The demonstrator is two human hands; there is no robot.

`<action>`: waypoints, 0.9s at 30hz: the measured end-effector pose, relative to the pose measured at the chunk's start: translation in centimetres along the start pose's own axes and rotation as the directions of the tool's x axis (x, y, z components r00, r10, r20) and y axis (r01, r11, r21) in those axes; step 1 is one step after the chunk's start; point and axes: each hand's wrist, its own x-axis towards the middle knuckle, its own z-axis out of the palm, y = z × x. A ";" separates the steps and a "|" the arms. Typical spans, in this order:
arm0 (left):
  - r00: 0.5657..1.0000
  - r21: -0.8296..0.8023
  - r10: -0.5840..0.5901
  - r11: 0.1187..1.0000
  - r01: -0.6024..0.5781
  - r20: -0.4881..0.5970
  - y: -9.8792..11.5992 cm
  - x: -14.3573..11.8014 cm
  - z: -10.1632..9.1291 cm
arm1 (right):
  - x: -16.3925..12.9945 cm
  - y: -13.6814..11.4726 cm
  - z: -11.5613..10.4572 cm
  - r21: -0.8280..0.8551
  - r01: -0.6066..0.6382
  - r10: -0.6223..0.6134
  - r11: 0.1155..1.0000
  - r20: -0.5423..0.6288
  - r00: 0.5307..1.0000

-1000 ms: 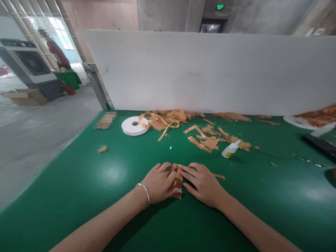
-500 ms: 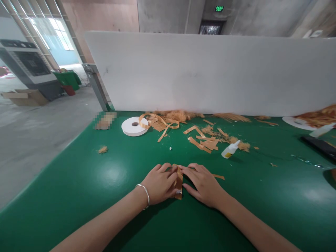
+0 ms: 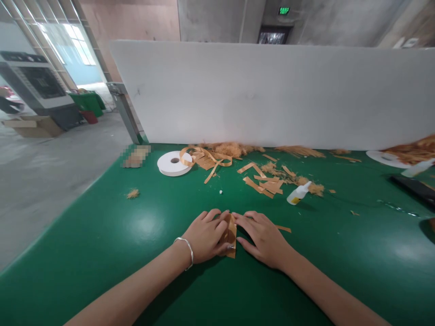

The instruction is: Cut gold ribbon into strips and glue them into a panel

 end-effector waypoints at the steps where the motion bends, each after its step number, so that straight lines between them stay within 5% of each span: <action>1: 1.000 -0.005 0.000 1.000 0.000 0.001 0.0 0.0 0.0 | 0.0 0.0 0.0 0.000 0.002 -0.002 1.000 -0.001 1.000; 23: 0.999 -0.012 0.019 1.000 -0.019 -0.028 -0.1 -0.1 0.3 | -0.1 0.0 -0.1 0.072 -0.017 0.014 0.997 0.042 0.999; 27: 0.999 -0.013 0.016 1.000 -0.016 -0.047 -0.2 -0.1 0.4 | 0.0 0.6 -0.3 0.070 -0.031 0.035 0.997 -0.063 0.997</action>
